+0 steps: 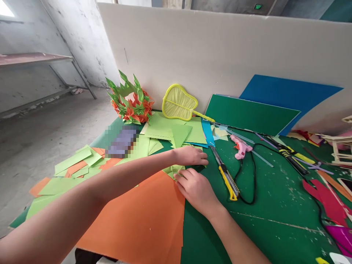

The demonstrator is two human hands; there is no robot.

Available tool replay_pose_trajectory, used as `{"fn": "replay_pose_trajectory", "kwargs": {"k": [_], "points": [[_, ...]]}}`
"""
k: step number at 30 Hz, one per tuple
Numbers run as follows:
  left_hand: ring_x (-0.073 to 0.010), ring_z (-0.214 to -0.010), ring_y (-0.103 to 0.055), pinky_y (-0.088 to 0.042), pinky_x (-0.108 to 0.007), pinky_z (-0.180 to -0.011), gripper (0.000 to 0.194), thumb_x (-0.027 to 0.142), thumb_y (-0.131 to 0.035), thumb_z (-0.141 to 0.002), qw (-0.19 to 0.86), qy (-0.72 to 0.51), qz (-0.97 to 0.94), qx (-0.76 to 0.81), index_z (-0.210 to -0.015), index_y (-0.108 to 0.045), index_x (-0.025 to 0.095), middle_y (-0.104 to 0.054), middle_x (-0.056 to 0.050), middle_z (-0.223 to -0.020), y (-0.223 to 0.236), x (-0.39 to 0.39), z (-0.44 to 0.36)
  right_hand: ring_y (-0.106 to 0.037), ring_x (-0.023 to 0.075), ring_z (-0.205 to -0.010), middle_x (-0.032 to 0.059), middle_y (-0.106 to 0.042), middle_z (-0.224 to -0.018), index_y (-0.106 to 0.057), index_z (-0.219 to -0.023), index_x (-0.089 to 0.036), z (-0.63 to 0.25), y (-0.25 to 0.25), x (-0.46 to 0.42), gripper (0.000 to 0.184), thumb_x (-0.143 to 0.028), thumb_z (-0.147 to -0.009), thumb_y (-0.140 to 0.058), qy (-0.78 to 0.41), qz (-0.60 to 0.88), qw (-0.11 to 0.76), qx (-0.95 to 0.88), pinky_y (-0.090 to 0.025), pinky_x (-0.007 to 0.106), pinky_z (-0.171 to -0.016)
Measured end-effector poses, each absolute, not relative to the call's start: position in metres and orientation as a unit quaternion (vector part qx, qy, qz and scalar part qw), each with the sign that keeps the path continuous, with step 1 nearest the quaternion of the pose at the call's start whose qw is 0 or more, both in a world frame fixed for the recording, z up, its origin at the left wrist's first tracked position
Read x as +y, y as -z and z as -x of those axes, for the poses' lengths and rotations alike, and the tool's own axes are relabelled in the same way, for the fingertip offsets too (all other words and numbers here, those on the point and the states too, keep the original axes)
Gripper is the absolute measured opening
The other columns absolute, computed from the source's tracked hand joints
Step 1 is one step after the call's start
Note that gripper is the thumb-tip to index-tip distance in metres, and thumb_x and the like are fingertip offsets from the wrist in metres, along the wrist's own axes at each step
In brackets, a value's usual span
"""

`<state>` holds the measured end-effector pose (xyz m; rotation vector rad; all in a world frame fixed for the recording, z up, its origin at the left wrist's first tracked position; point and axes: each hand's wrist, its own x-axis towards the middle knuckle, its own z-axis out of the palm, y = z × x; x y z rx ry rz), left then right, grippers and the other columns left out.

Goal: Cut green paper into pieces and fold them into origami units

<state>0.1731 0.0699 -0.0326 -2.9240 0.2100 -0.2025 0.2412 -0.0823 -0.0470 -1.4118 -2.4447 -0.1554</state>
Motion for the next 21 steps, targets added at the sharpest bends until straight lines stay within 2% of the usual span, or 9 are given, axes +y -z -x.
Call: {"fn": "replay_pose_trajectory", "kwargs": {"k": [5,12,17,21], "points": [[-0.0187,-0.079,-0.058,-0.025,-0.028,-0.046,0.026,0.011,-0.046,-0.093,0.108,0.086,0.990,0.026,-0.118,-0.051,0.017,-0.059,-0.011,-0.101,0.030,0.070,-0.175,-0.061,0.0223,-0.097,0.0080,-0.069,-0.105,-0.067,-0.109,-0.017,-0.255,0.047,-0.079,0.027,-0.022,-0.098,-0.043,0.053,0.519,0.143,-0.841,-0.051,0.034,-0.080],[-0.0201,-0.085,-0.059,-0.036,-0.028,-0.056,0.035,0.010,-0.055,-0.085,0.064,0.103,0.992,-0.034,-0.119,-0.047,0.015,-0.058,-0.011,-0.108,0.019,0.070,-0.171,-0.059,0.0286,-0.093,0.0119,-0.066,-0.102,-0.068,-0.103,-0.017,-0.278,0.059,-0.062,0.029,-0.030,-0.096,-0.044,0.099,0.608,0.171,-0.769,-0.050,0.039,-0.073],[-0.0199,-0.089,-0.060,-0.038,-0.027,-0.060,0.036,0.009,-0.052,-0.088,0.019,0.118,0.992,-0.050,-0.122,-0.044,0.016,-0.058,-0.011,-0.111,0.021,0.069,-0.165,-0.060,0.0315,-0.095,0.0139,-0.066,-0.101,-0.058,-0.116,-0.014,-0.280,0.066,-0.056,0.032,-0.033,-0.097,-0.040,0.106,0.596,0.189,-0.774,-0.050,0.043,-0.076],[-0.0192,-0.085,-0.062,-0.038,-0.027,-0.057,0.036,0.010,-0.052,-0.088,-0.015,0.114,0.991,-0.061,-0.123,-0.044,0.016,-0.058,-0.010,-0.111,0.026,0.069,-0.162,-0.062,0.0324,-0.092,0.0152,-0.067,-0.096,-0.054,-0.111,-0.014,-0.283,0.071,-0.055,0.031,-0.038,-0.096,-0.041,0.122,0.604,0.215,-0.758,-0.049,0.042,-0.073]]}}
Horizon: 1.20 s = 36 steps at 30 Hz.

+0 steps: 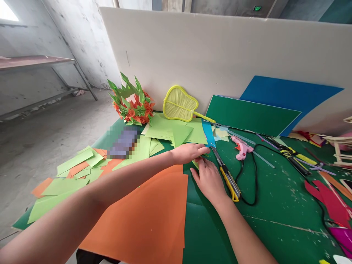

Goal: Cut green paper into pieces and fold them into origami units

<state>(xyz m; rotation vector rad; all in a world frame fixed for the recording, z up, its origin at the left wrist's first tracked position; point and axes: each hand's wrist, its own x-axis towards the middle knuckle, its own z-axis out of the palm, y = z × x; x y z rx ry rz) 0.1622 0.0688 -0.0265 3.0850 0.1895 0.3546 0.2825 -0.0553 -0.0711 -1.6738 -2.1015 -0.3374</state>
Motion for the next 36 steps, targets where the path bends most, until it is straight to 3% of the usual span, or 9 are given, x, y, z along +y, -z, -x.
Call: {"fn": "replay_pose_trajectory", "kwargs": {"k": [6,11,16,20,24,28,32,34,36], "points": [[-0.0219,-0.094,-0.062,-0.047,-0.032,-0.075,0.029,0.016,-0.052,-0.089,0.035,-0.140,-0.988,0.048,-0.118,-0.049,0.014,-0.062,-0.012,-0.110,0.035,0.065,-0.155,-0.061,0.0232,-0.076,0.0066,-0.067,-0.078,-0.059,-0.080,-0.019,-0.284,0.059,-0.062,0.016,-0.023,-0.091,-0.048,0.152,0.604,0.268,-0.735,-0.044,0.033,-0.067],[-0.0278,-0.124,-0.048,-0.032,-0.046,-0.109,0.053,0.038,-0.065,-0.083,0.025,-0.258,-0.960,0.109,-0.126,-0.045,0.014,-0.055,-0.014,-0.129,0.027,0.066,-0.125,-0.055,0.0159,-0.060,0.0024,-0.063,-0.065,-0.063,-0.080,-0.018,-0.279,0.050,-0.073,0.012,-0.019,-0.088,-0.055,0.180,0.582,0.352,-0.711,-0.040,0.029,-0.061],[-0.0339,-0.119,-0.049,-0.042,-0.048,-0.099,0.064,0.033,-0.077,-0.072,0.024,-0.274,-0.907,0.318,-0.125,-0.045,0.013,-0.044,-0.020,-0.133,0.036,0.073,-0.092,-0.055,0.0147,-0.057,0.0019,-0.062,-0.063,-0.065,-0.081,-0.018,-0.271,0.053,-0.072,0.013,-0.019,-0.089,-0.054,0.140,0.565,0.373,-0.722,-0.040,0.028,-0.060],[-0.0189,-0.090,-0.060,-0.051,-0.038,-0.086,0.049,0.030,-0.069,-0.080,0.133,-0.332,-0.858,0.369,-0.122,-0.048,0.018,-0.043,-0.013,-0.124,0.048,0.075,-0.087,-0.057,0.0149,-0.058,0.0025,-0.065,-0.065,-0.065,-0.080,-0.019,-0.265,0.054,-0.071,0.014,-0.019,-0.089,-0.054,0.121,0.552,0.380,-0.732,-0.041,0.027,-0.060],[-0.0095,-0.071,-0.055,-0.053,-0.028,-0.076,0.024,0.020,-0.062,-0.083,0.248,-0.379,-0.814,0.364,-0.107,-0.058,0.019,-0.048,-0.006,-0.111,0.049,0.077,-0.092,-0.060,0.0155,-0.060,0.0040,-0.067,-0.069,-0.066,-0.081,-0.019,-0.264,0.056,-0.073,0.016,-0.021,-0.090,-0.053,0.105,0.547,0.388,-0.735,-0.044,0.028,-0.061],[-0.0121,-0.077,-0.055,-0.050,-0.026,-0.076,0.012,0.012,-0.054,-0.084,0.281,-0.434,-0.784,0.343,-0.086,-0.065,0.018,-0.055,-0.004,-0.093,0.044,0.076,-0.090,-0.058,0.0148,-0.057,0.0034,-0.066,-0.067,-0.066,-0.080,-0.019,-0.266,0.057,-0.074,0.016,-0.022,-0.090,-0.053,0.087,0.547,0.389,-0.736,-0.044,0.028,-0.060],[-0.0139,-0.082,-0.055,-0.050,-0.027,-0.077,0.014,0.013,-0.049,-0.087,0.251,-0.505,-0.769,0.301,-0.094,-0.060,0.017,-0.052,-0.005,-0.092,0.031,0.063,-0.070,-0.055,0.0145,-0.056,0.0034,-0.066,-0.069,-0.066,-0.083,-0.020,-0.265,0.056,-0.074,0.015,-0.022,-0.090,-0.053,0.055,0.552,0.404,-0.727,-0.043,0.028,-0.057],[-0.0158,-0.091,-0.054,-0.050,-0.030,-0.081,0.015,0.015,-0.047,-0.089,0.201,-0.531,-0.780,0.263,-0.100,-0.058,0.018,-0.049,-0.008,-0.101,0.024,0.051,-0.054,-0.056,0.0153,-0.058,0.0043,-0.067,-0.074,-0.065,-0.098,-0.020,-0.264,0.057,-0.073,0.015,-0.024,-0.091,-0.053,0.029,0.559,0.426,-0.710,-0.046,0.029,-0.058],[-0.0191,-0.100,-0.053,-0.049,-0.034,-0.086,0.021,0.016,-0.046,-0.090,0.138,-0.492,-0.830,0.222,-0.108,-0.055,0.020,-0.048,-0.010,-0.106,0.019,0.035,-0.036,-0.057,0.0162,-0.061,0.0063,-0.068,-0.085,-0.053,-0.125,-0.020,-0.263,0.059,-0.071,0.036,-0.028,-0.091,-0.054,-0.018,0.571,0.454,-0.684,-0.048,0.029,-0.058]]}}
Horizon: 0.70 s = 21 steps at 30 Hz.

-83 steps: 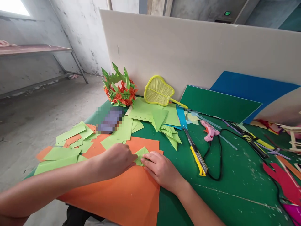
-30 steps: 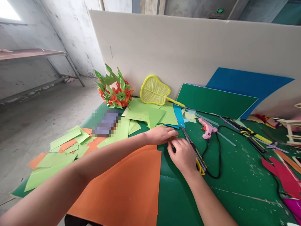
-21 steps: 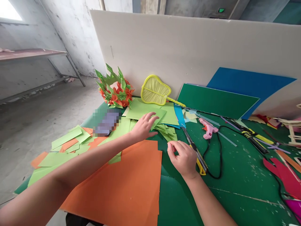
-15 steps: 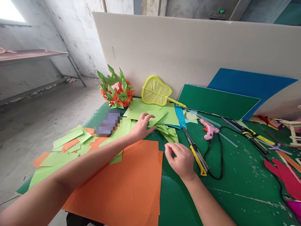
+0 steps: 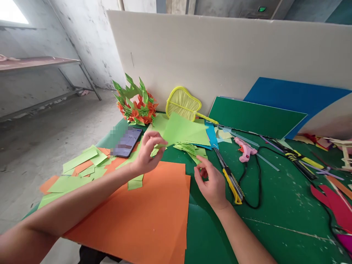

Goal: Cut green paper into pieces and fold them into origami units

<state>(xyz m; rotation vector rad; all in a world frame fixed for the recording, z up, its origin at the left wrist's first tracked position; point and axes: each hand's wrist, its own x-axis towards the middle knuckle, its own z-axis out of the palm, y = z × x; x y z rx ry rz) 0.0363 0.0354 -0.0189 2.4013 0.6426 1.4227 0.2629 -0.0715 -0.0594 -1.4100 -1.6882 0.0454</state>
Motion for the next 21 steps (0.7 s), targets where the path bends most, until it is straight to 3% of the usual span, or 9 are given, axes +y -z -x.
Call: {"fn": "replay_pose_trajectory", "kwargs": {"k": [3,6,9,12,16,19,21], "points": [[-0.0182,-0.091,-0.057,-0.050,-0.032,-0.081,0.027,0.018,-0.041,-0.092,0.133,-0.310,-0.931,0.139,-0.113,-0.057,0.026,-0.055,-0.008,-0.104,0.016,0.010,-0.015,-0.060,0.0167,-0.066,0.0101,-0.067,-0.104,-0.021,-0.147,-0.021,-0.261,0.063,-0.069,0.070,-0.034,-0.088,-0.057,-0.087,0.578,0.481,-0.654,-0.052,0.029,-0.057],[-0.0162,-0.087,-0.061,-0.049,-0.027,-0.081,0.027,0.024,-0.042,-0.094,0.153,-0.203,-0.960,0.115,-0.112,-0.059,0.034,-0.063,-0.003,-0.102,0.017,-0.011,-0.006,-0.064,0.0181,-0.068,0.0107,-0.067,-0.104,-0.016,-0.149,-0.021,-0.260,0.065,-0.069,0.080,-0.034,-0.085,-0.061,-0.106,0.591,0.447,-0.663,-0.052,0.027,-0.054],[-0.0172,-0.097,-0.062,-0.046,-0.027,-0.087,0.030,0.023,-0.041,-0.094,0.154,-0.105,-0.980,0.066,-0.109,-0.062,0.039,-0.065,0.000,-0.113,0.018,-0.023,-0.005,-0.065,0.0199,-0.068,0.0111,-0.068,-0.097,-0.032,-0.143,-0.022,-0.262,0.065,-0.072,0.067,-0.028,-0.083,-0.060,-0.117,0.593,0.417,-0.679,-0.049,0.025,-0.049],[-0.0164,-0.095,-0.063,-0.046,-0.026,-0.083,0.031,0.022,-0.041,-0.095,0.150,-0.106,-0.982,0.034,-0.108,-0.063,0.039,-0.068,0.000,-0.108,0.021,-0.025,-0.005,-0.064,0.0189,-0.064,0.0060,-0.068,-0.086,-0.049,-0.125,-0.023,-0.265,0.066,-0.075,0.044,-0.022,-0.081,-0.057,-0.169,0.582,0.418,-0.677,-0.047,0.024,-0.048],[-0.0180,-0.093,-0.064,-0.048,-0.029,-0.082,0.028,0.029,-0.041,-0.096,0.201,-0.115,-0.973,0.021,-0.116,-0.059,0.032,-0.068,-0.005,-0.109,0.023,-0.020,-0.002,-0.058,0.0155,-0.054,-0.0024,-0.060,-0.066,-0.056,-0.099,-0.023,-0.266,0.069,-0.076,0.022,-0.017,-0.077,-0.054,-0.239,0.576,0.425,-0.656,-0.043,0.022,-0.045],[-0.0212,-0.101,-0.062,-0.050,-0.033,-0.088,0.036,0.045,-0.047,-0.092,0.278,-0.201,-0.937,0.068,-0.120,-0.057,0.024,-0.065,-0.010,-0.112,0.022,-0.013,0.001,-0.060,0.0166,-0.061,-0.0006,-0.064,-0.072,-0.059,-0.087,-0.023,-0.263,0.069,-0.076,0.013,-0.019,-0.075,-0.061,-0.230,0.566,0.415,-0.675,-0.045,0.023,-0.051],[-0.0230,-0.109,-0.058,-0.047,-0.037,-0.096,0.038,0.047,-0.051,-0.090,0.283,-0.307,-0.897,0.144,-0.117,-0.057,0.022,-0.061,-0.012,-0.116,0.022,-0.009,0.003,-0.062,0.0172,-0.064,0.0010,-0.066,-0.078,-0.060,-0.086,-0.022,-0.260,0.068,-0.075,0.012,-0.021,-0.075,-0.064,-0.223,0.551,0.419,-0.687,-0.047,0.024,-0.054]]}}
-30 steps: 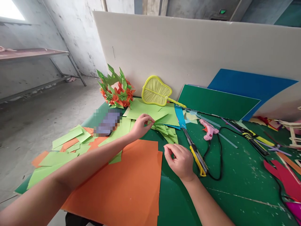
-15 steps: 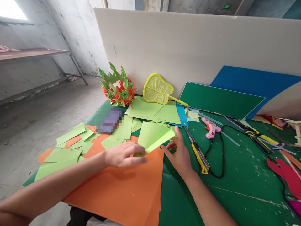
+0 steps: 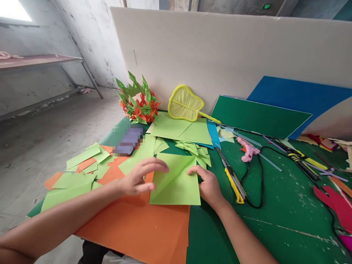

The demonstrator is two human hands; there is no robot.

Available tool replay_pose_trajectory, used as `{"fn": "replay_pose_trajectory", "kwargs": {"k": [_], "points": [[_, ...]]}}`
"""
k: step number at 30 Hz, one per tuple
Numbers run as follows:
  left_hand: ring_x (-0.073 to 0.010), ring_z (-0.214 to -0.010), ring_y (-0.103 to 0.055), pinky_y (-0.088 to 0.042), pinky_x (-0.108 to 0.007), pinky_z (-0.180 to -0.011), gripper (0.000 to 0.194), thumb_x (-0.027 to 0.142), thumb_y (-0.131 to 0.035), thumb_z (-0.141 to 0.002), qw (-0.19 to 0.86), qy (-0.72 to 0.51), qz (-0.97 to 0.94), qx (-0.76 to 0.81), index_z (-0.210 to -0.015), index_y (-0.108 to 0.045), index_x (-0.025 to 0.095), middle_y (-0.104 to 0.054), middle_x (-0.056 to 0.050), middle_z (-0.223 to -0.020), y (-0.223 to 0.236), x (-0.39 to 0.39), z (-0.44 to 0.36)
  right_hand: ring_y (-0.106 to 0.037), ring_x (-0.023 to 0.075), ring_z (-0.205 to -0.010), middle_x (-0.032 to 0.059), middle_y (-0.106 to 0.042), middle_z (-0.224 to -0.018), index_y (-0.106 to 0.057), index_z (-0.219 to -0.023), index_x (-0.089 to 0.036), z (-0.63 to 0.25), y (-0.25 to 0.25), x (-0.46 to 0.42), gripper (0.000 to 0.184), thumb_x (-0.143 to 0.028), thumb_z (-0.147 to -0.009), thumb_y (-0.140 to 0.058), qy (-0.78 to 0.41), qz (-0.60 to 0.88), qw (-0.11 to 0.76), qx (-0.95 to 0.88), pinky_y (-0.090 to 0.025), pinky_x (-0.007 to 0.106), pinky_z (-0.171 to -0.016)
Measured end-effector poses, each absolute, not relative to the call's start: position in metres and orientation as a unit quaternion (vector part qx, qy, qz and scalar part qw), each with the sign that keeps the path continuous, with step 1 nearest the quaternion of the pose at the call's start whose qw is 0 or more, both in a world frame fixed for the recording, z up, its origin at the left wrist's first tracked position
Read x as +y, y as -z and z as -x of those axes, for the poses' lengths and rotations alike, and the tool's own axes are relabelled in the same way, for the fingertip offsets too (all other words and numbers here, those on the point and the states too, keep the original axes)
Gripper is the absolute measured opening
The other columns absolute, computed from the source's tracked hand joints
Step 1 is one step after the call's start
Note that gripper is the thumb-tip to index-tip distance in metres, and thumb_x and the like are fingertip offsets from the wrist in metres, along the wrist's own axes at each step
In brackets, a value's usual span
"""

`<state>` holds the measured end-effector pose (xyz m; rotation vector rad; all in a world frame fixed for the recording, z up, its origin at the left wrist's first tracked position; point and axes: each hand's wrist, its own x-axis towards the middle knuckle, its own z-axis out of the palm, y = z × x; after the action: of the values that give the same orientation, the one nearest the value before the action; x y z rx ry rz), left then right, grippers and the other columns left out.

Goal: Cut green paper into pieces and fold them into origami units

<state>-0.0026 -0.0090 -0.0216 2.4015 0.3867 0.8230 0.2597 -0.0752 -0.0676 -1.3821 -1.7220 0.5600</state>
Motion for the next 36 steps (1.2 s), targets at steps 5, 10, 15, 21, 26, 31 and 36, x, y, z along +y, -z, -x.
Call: {"fn": "replay_pose_trajectory", "kwargs": {"k": [5,10,15,21,26,31,36], "points": [[-0.0227,-0.117,-0.049,-0.047,-0.036,-0.095,0.036,0.030,-0.065,-0.082,0.286,-0.372,-0.831,0.300,-0.116,-0.055,0.024,-0.048,-0.010,-0.128,0.026,-0.006,0.002,-0.062,0.0170,-0.067,0.0013,-0.066,-0.081,-0.061,-0.087,-0.023,-0.251,0.066,-0.077,0.012,-0.018,-0.076,-0.063,-0.216,0.526,0.417,-0.709,-0.047,0.024,-0.057],[-0.0116,-0.074,-0.053,-0.046,-0.023,-0.060,0.059,0.030,-0.067,-0.079,0.443,-0.277,-0.766,0.374,-0.132,-0.039,0.028,-0.054,-0.003,-0.101,0.031,-0.003,0.005,-0.059,0.0155,-0.067,-0.0001,-0.066,-0.083,-0.061,-0.087,-0.023,-0.249,0.066,-0.081,0.013,-0.016,-0.076,-0.062,-0.236,0.518,0.395,-0.721,-0.045,0.022,-0.057],[-0.0139,-0.084,-0.053,-0.046,-0.025,-0.076,0.056,0.018,-0.065,-0.076,0.438,-0.285,-0.772,0.361,-0.128,-0.044,0.026,-0.050,0.000,-0.089,0.024,0.003,0.011,-0.059,0.0166,-0.066,-0.0004,-0.064,-0.075,-0.063,-0.081,-0.023,-0.255,0.065,-0.081,0.005,-0.022,-0.076,-0.065,-0.257,0.521,0.390,-0.715,-0.043,0.023,-0.056],[-0.0176,-0.092,-0.057,-0.047,-0.024,-0.072,0.038,0.022,-0.058,-0.083,0.430,-0.248,-0.805,0.325,-0.121,-0.058,0.026,-0.060,-0.005,-0.109,0.026,0.006,0.012,-0.064,0.0177,-0.075,0.0013,-0.069,-0.089,-0.067,-0.097,-0.025,-0.253,0.060,-0.080,0.016,-0.024,-0.081,-0.065,-0.343,0.498,0.370,-0.706,-0.051,0.025,-0.063],[-0.0190,-0.085,-0.061,-0.048,-0.026,-0.072,0.027,0.031,-0.049,-0.093,0.411,-0.248,-0.826,0.295,-0.097,-0.074,0.021,-0.067,-0.007,-0.086,0.035,0.010,0.008,-0.066,0.0229,-0.101,0.0051,-0.069,-0.115,-0.068,-0.116,-0.031,-0.252,0.056,-0.081,0.030,-0.030,-0.086,-0.063,-0.396,0.428,0.348,-0.734,-0.055,0.033,-0.084],[-0.0155,-0.079,-0.061,-0.047,-0.023,-0.068,0.026,0.025,-0.048,-0.093,0.402,-0.235,-0.832,0.301,-0.102,-0.073,0.020,-0.067,-0.007,-0.095,0.033,0.009,0.007,-0.068,0.0237,-0.092,0.0049,-0.075,-0.095,-0.076,-0.095,-0.030,-0.254,0.054,-0.078,0.018,-0.037,-0.088,-0.062,-0.376,0.428,0.351,-0.743,-0.055,0.035,-0.080],[-0.0155,-0.079,-0.060,-0.047,-0.022,-0.062,0.023,0.027,-0.053,-0.091,0.409,-0.239,-0.825,0.308,-0.102,-0.072,0.022,-0.067,-0.006,-0.094,0.029,0.004,0.007,-0.063,0.0204,-0.074,0.0040,-0.070,-0.079,-0.074,-0.080,-0.022,-0.251,0.052,-0.078,0.023,-0.042,-0.085,-0.063,-0.385,0.487,0.391,-0.680,-0.051,0.030,-0.065]]}}
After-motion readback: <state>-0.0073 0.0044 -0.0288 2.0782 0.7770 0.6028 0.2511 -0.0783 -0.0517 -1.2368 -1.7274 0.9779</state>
